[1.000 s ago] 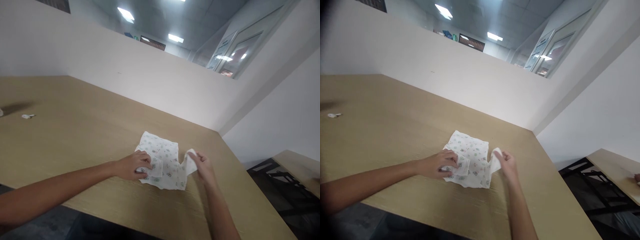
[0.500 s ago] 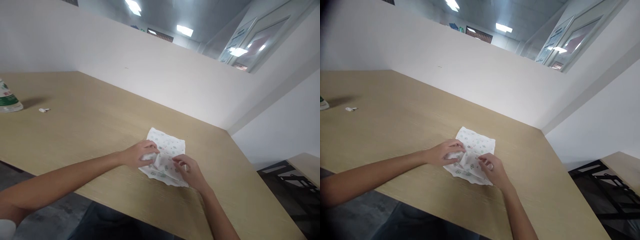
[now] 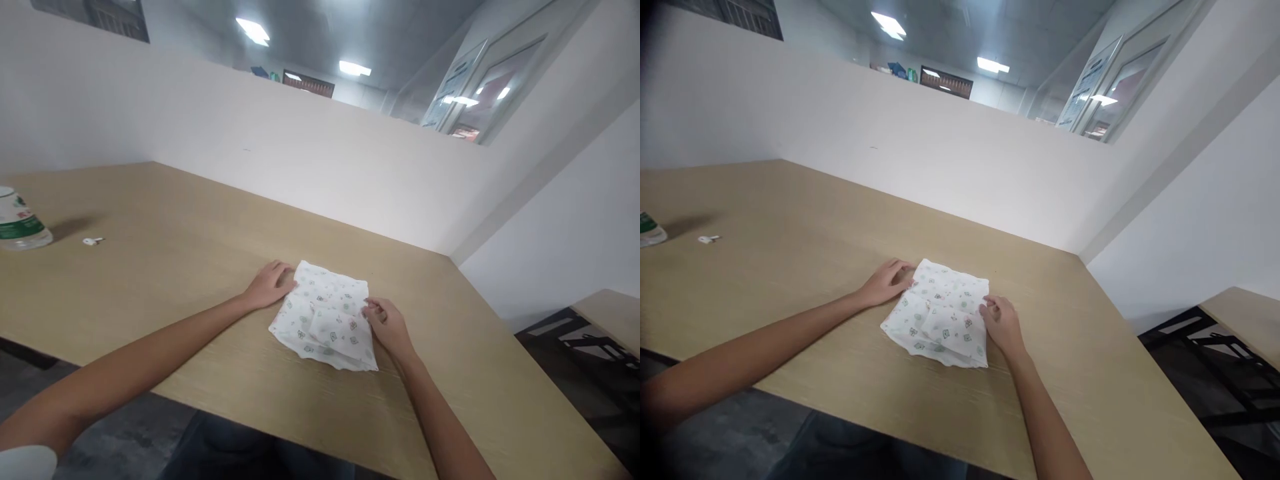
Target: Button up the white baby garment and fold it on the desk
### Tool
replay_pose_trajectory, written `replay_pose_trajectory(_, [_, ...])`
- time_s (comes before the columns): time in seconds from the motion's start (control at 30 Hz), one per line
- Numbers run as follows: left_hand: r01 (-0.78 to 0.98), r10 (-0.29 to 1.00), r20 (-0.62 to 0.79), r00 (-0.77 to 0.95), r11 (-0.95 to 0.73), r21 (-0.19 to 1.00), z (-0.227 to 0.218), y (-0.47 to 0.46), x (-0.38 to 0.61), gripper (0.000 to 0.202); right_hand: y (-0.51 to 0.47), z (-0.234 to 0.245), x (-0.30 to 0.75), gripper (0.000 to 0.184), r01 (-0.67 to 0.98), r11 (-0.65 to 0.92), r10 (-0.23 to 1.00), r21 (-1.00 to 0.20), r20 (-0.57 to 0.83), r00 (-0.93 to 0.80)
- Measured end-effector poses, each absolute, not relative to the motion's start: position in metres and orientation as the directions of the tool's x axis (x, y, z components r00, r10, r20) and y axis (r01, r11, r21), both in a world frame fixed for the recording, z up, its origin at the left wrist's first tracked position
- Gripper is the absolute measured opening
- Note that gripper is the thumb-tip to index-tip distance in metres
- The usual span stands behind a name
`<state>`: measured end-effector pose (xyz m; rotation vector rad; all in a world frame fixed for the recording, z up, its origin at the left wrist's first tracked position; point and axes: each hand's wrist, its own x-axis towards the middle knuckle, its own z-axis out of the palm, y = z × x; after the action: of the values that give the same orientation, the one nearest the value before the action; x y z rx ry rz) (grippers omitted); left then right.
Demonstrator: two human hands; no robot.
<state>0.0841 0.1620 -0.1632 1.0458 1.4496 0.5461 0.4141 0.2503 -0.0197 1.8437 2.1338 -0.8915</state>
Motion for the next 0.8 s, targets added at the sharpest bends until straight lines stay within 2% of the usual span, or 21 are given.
replay_pose_trajectory(0.13, [0.344,0.773,-0.631,0.070,0.575,0.742,-0.191,0.192,0.092,0.061,0.278,-0.042,0.427,0.056,0.984,-0.073,0.833,-0.161,-0.552,-0.028])
replay_pose_trajectory(0.23, [0.401,0.725,-0.689,0.029,0.623,0.672,-0.200,0.223,0.108,0.067,0.300,-0.059,0.423,0.052,0.989,-0.134,0.828,-0.061,-0.555,0.078])
replay_pose_trajectory(0.33, [0.436,0.699,-0.715,0.013,0.639,0.634,-0.198,0.246,0.127,0.057,0.315,-0.074,0.414,0.045,0.976,-0.215,0.800,-0.026,-0.578,0.161])
replay_pose_trajectory(0.43, [0.396,0.704,-0.709,0.043,0.639,0.659,-0.188,0.257,0.140,0.041,0.323,-0.081,0.404,0.032,0.952,-0.287,0.775,-0.104,-0.609,0.167])
replay_pose_trajectory(0.53, [0.267,0.771,-0.634,0.053,0.601,0.753,-0.170,0.254,0.138,0.028,0.327,-0.069,0.395,0.026,0.906,-0.348,0.775,-0.243,-0.619,0.132])
replay_pose_trajectory(0.6, [0.155,0.829,-0.556,0.063,0.542,0.826,-0.154,0.245,0.127,0.027,0.325,-0.048,0.390,0.037,0.866,-0.361,0.787,-0.346,-0.611,0.084])
replay_pose_trajectory(0.7, [0.023,0.876,-0.470,0.111,0.471,0.882,-0.129,0.219,0.101,0.039,0.309,-0.003,0.382,0.051,0.817,-0.337,0.806,-0.467,-0.592,-0.006])
replay_pose_trajectory(0.73, [-0.002,0.883,-0.447,0.142,0.452,0.892,-0.122,0.207,0.092,0.038,0.299,0.014,0.381,0.049,0.809,-0.319,0.808,-0.493,-0.587,-0.039])
replay_pose_trajectory(0.8, [-0.023,0.886,-0.409,0.216,0.424,0.906,-0.108,0.180,0.072,0.021,0.275,0.048,0.379,0.037,0.804,-0.238,0.785,-0.546,-0.595,-0.172])
